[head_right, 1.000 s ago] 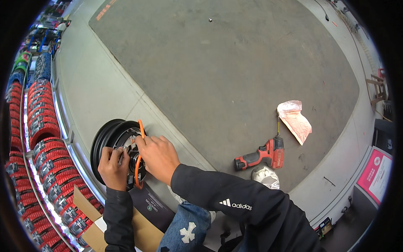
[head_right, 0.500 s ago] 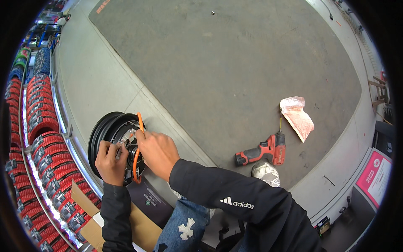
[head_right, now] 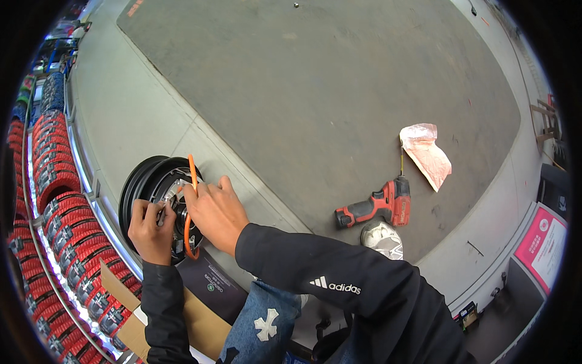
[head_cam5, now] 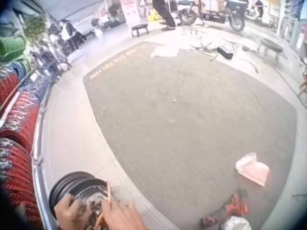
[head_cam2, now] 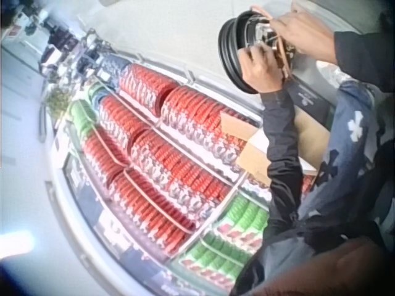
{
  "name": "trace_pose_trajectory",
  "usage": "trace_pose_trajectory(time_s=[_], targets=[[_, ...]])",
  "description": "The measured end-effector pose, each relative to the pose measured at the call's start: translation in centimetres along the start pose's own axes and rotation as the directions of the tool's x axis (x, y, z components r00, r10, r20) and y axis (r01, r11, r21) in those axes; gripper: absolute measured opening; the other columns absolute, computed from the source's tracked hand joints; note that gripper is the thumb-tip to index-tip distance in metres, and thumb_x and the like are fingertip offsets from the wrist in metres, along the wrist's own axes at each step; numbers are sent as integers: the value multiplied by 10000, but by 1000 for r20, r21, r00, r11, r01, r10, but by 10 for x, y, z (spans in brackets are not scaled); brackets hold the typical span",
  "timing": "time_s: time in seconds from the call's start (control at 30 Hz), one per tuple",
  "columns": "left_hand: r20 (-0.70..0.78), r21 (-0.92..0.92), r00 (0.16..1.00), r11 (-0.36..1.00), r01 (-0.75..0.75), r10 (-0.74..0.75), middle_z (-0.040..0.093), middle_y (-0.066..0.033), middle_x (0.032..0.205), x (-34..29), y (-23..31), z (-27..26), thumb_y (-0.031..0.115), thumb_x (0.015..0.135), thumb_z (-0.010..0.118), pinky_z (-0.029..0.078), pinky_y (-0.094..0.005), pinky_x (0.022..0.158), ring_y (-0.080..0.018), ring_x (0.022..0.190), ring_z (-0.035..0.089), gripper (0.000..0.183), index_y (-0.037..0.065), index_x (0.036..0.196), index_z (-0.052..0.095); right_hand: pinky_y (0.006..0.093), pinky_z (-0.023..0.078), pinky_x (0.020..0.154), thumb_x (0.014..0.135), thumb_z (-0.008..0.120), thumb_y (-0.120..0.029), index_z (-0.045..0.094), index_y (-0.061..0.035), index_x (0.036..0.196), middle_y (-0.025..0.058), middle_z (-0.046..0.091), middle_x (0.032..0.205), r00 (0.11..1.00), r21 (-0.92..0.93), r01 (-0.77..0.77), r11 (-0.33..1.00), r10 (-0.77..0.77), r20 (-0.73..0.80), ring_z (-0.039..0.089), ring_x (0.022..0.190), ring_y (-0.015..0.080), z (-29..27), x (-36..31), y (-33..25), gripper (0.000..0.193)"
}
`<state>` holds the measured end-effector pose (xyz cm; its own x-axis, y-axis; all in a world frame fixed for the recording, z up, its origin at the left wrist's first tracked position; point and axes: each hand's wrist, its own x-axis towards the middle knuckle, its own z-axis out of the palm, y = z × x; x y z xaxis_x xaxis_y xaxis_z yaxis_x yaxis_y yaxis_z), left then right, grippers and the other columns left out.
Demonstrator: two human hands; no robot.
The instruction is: The person assembles a small electric motor by hand, using a screwdriver to tighten screws and secure internal components. They repeatedly adjust parts and reposition the motor while working on the floor of a workshop.
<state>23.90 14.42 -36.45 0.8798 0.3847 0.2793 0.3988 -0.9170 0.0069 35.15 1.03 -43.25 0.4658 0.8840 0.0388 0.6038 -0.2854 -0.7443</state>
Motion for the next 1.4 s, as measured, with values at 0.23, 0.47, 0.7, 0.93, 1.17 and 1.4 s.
trace_pose_trajectory(time_s=[0.23,0.47,0.7,0.93,1.17,1.4], targets=[[-2,2,1000,1000,4,-4,615,-79,870,0,0,0,-15,831,873,534,-381,589,-258,656,642,172,24,866,710,391,443,873,799,852,-69,645,-37,1216,85,727,972,994,61,72,996,-67,-83,739,942,245,4,-3,5,467],[0,-14,1000,1000,0,0,615,-80,868,1,0,-1,-25,827,874,526,-378,578,-257,646,635,176,21,867,709,364,428,868,889,785,-116,655,-68,1181,69,760,784,992,-52,122,991,-124,-33,774,778,226,-5,7,8,323],[-12,-4,1000,1000,-19,19,613,-80,866,2,0,-2,-30,824,873,522,-379,568,-257,641,630,180,24,873,709,370,421,860,910,755,-112,641,-73,1170,89,753,728,992,-82,123,989,-124,-9,769,709,247,-4,10,8,287],[-4,-11,1000,1000,-9,9,606,-81,861,1,0,0,-27,822,874,526,-380,580,-259,647,627,176,25,872,714,367,438,825,890,787,-124,637,-73,1184,83,758,738,991,-62,132,989,-134,-25,779,732,258,1,5,12,334],[-7,-4,1000,1000,-10,10,605,-81,859,1,-1,0,-27,826,868,524,-381,579,-256,650,629,171,26,868,711,354,555,804,938,782,-186,716,-39,1124,82,742,703,997,-87,77,993,-75,31,740,627,263,0,6,15,246],[-6,-11,1000,1000,-5,5,607,-80,857,2,0,2,-31,831,865,523,-379,576,-252,642,628,172,25,864,706,357,453,800,883,756,-116,738,-65,970,87,768,701,997,-115,64,991,-57,60,760,648,225,-6,6,14,103]])
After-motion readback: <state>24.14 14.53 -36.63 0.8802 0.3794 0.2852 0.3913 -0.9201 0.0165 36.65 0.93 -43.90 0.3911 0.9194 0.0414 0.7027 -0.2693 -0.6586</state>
